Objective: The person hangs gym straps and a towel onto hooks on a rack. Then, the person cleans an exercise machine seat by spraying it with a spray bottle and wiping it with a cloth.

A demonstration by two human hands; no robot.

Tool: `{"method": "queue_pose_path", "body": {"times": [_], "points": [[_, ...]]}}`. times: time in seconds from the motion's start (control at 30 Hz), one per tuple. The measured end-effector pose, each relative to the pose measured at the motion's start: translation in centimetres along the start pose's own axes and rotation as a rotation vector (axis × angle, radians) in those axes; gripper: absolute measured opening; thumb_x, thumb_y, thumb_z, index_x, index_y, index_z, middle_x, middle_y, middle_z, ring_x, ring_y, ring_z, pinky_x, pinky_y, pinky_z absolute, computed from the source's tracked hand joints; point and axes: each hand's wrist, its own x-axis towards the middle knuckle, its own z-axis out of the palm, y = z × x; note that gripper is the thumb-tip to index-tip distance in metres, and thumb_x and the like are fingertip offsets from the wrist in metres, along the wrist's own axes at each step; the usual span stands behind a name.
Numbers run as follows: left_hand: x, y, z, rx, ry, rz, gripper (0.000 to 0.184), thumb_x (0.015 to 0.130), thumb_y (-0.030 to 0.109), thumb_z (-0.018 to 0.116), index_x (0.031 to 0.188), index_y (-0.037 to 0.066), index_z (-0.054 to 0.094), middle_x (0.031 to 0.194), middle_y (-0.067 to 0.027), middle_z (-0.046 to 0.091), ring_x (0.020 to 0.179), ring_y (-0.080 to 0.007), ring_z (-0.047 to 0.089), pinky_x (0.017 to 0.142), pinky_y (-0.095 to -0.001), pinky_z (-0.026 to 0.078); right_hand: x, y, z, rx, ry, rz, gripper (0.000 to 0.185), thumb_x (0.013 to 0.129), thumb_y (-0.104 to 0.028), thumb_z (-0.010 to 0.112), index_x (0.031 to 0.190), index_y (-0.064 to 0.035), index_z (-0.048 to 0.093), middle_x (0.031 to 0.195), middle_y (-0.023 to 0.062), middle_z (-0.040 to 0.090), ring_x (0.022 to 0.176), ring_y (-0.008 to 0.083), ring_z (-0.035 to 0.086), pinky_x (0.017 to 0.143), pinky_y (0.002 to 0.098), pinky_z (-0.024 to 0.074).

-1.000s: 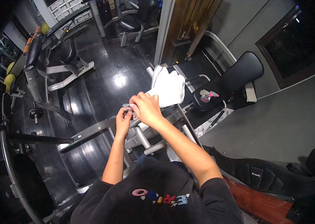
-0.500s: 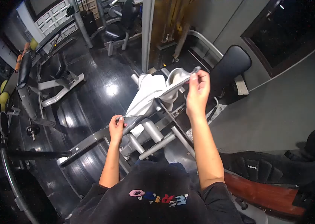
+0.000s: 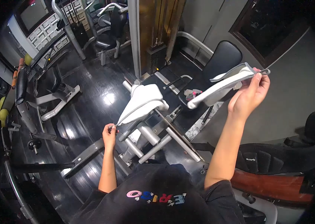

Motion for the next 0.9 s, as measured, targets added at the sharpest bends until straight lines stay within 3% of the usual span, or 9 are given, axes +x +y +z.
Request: {"method": "queue_pose_path", "body": {"times": [0.13,0.2,0.23,0.27,0.43,0.53,0.63,0.77,0.9], "points": [[-0.7,1.4,0.2,0.208,-0.002,0.041,0.024,0.091,0.009,0.061,0.115,0.004,0.060,0.096,-0.0060,0.065,0.087,-0.0157,0.064,0.082,-0.0292,0.050,-1.0,-2.3,-0.5,-0.217,-0.082,-0.131,0.014,0.102,-0.013,0.048,0.112,-0.0034,0.050,0.110,0.0120,0.062,0.103,0.0151,0.057,0.090,0.0304,0.0454],[-0.9,1.4,0.4,0.415,0.075,0.284,0.036,0.087,0.005,0.061,0.123,0.004,0.058,0.111,-0.0122,0.063,0.104,-0.0235,0.062,0.094,-0.0342,0.047,-1.6,-3.1,-1.0,-0.247,-0.077,-0.174,0.013,0.101,-0.010,0.049,0.112,-0.0030,0.050,0.106,0.0135,0.065,0.101,0.0151,0.059,0.090,0.0289,0.0451],[-1.1,2.0,0.3,0.436,0.063,0.290,0.042,0.084,0.004,0.062,0.126,0.004,0.057,0.122,-0.0166,0.059,0.114,-0.0298,0.057,0.101,-0.0385,0.043,-1.8,-3.5,-1.7,-0.302,-0.130,-0.148,0.013,0.100,-0.009,0.050,0.111,-0.0030,0.051,0.104,0.0136,0.065,0.098,0.0149,0.060,0.089,0.0286,0.0455],[-0.8,2.0,0.1,0.516,0.068,0.389,0.043,0.082,0.005,0.062,0.125,0.004,0.056,0.124,-0.0177,0.057,0.115,-0.0338,0.055,0.099,-0.0409,0.043,-2.0,-4.0,-2.5,-0.362,-0.175,-0.129,0.012,0.099,-0.008,0.052,0.110,-0.0029,0.051,0.102,0.0137,0.066,0.095,0.0147,0.061,0.088,0.0283,0.0458],[-2.2,10.2,3.4,0.426,0.144,0.633,0.033,0.085,0.006,0.059,0.117,0.002,0.059,0.123,-0.0173,0.057,0.119,-0.0345,0.051,0.105,-0.0441,0.035,-3.5,-7.8,-3.3,-0.235,-0.235,-0.018,0.014,0.090,-0.003,0.065,0.099,-0.0025,0.055,0.095,0.0079,0.063,0.083,0.0143,0.064,0.077,0.0276,0.0512],[-4.2,17.4,7.5,0.208,-0.033,0.794,0.023,0.087,0.006,0.058,0.110,0.001,0.061,0.115,-0.0148,0.060,0.111,-0.0284,0.056,0.098,-0.0385,0.041,-4.3,-10.2,-4.4,-0.135,-0.311,0.054,0.020,0.085,0.000,0.070,0.097,-0.0019,0.054,0.088,0.0074,0.063,0.078,0.0136,0.066,0.073,0.0261,0.0527],[-7.7,24.0,12.7,-0.075,-0.349,0.905,0.020,0.087,0.010,0.060,0.103,0.000,0.064,0.103,-0.0123,0.065,0.099,-0.0243,0.060,0.090,-0.0338,0.044,-5.2,-12.8,-5.3,-0.182,-0.325,0.026,0.019,0.083,0.001,0.071,0.094,-0.0009,0.056,0.087,0.0084,0.066,0.076,0.0126,0.066,0.071,0.0250,0.0529],[-15.3,34.5,19.8,-0.235,-0.928,1.277,0.041,0.080,0.026,0.076,0.109,-0.001,0.066,0.095,-0.0138,0.068,0.086,-0.0244,0.066,0.076,-0.0327,0.052,-5.2,-16.4,-7.2,-0.265,-0.364,-0.022,0.022,0.080,0.000,0.076,0.097,0.0010,0.060,0.087,0.0082,0.068,0.078,0.0098,0.065,0.068,0.0234,0.0524],[-21.9,38.8,24.9,-0.361,-1.085,1.385,0.012,0.078,0.007,0.073,0.084,0.000,0.065,0.082,-0.0100,0.065,0.072,-0.0215,0.063,0.064,-0.0316,0.050,-4.0,-20.7,-10.1,-0.416,-0.327,-0.197,0.021,0.078,0.000,0.077,0.094,0.0006,0.063,0.088,0.0087,0.069,0.079,0.0115,0.067,0.069,0.0231,0.0534]]}}
